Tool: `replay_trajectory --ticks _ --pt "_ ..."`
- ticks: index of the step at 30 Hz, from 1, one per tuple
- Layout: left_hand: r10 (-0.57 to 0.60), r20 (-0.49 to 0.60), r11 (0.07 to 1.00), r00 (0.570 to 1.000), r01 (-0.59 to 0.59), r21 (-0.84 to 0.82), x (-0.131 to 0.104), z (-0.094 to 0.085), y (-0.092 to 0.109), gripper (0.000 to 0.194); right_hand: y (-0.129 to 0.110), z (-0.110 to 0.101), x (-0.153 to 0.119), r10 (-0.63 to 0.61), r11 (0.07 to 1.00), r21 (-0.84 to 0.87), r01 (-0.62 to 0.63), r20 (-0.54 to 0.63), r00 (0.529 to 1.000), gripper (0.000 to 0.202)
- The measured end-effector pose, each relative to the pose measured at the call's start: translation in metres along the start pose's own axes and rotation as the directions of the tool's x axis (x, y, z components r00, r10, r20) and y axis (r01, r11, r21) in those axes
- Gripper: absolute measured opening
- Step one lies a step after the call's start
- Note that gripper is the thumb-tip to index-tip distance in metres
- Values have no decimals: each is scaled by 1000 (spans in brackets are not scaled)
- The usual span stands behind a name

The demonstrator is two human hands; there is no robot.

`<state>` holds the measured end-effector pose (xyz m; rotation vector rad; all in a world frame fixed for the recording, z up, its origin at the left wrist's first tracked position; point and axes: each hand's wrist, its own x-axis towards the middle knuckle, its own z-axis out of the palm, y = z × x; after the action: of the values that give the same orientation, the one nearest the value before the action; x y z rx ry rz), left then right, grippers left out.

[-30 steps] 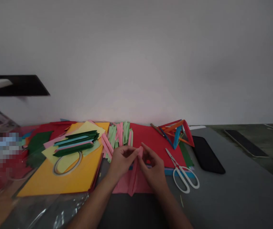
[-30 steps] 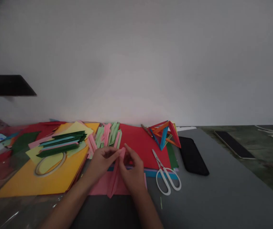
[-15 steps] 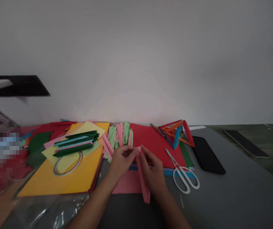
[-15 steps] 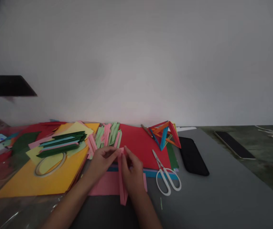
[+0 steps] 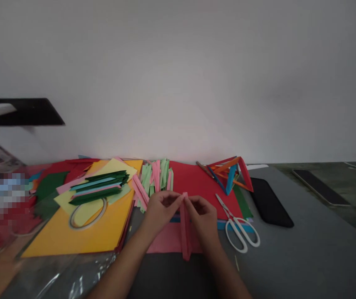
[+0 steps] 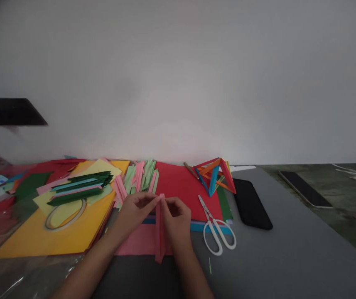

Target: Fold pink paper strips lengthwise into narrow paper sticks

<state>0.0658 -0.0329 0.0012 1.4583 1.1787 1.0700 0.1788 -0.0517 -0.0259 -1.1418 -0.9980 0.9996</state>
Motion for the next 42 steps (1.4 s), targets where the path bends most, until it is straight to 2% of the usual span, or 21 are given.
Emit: replay_trajectory --ticks 4,8,10,12,15,17,20,28,30,33,36,42 --pt "37 3 999 999 -37 15 0 0 -3 24 1 -2 1 -40 999 -4 40 17 999 18" --pt "27 -24 1000 999 -27 15 0 0 -5 20 2 -1 0 -45 999 4 45 -39 998 16" --pt "24 -39 1000 999 -24 18 0 0 -4 18 1 -1 -1 -119 992 -49 116 -53 992 13" --pt "21 -41 1000 999 -20 12 0 0 -4 16 0 -1 -2 -254 958 -152 244 -49 966 8" --pt "16 -44 1000 999 -16 9 0 0 -3 14 -2 -2 -4 -445 857 -285 428 9 896 10" --pt "4 -41 1000 999 -5 -3 0 0 -4 13 -4 -3 -4 -496 814 -321 484 49 867 14" --pt "-13 -24 999 1000 12 -49 0 0 -6 15 -6 -3 -4 -502 804 -340 489 54 863 16" --pt "-36 -23 999 999 35 -20 1 -2 -3 22 -7 -6 -3 -404 879 -240 411 80 911 18" --pt "-37 -12 999 999 37 -22 1 -3 -2 22 -5 -7 -2 -314 933 -162 321 64 947 17" --pt "-27 -11 1000 1000 27 -15 1 -3 -2 21 -1 -6 2 -73 997 15 73 13 997 16" --pt "-3 -14 1000 1000 4 23 1 -3 -2 20 2 -5 5 101 986 129 -103 22 995 18" --pt "3 27 999 1000 -4 39 0 -3 -4 24 8 -4 5 169 964 191 -183 89 982 18"
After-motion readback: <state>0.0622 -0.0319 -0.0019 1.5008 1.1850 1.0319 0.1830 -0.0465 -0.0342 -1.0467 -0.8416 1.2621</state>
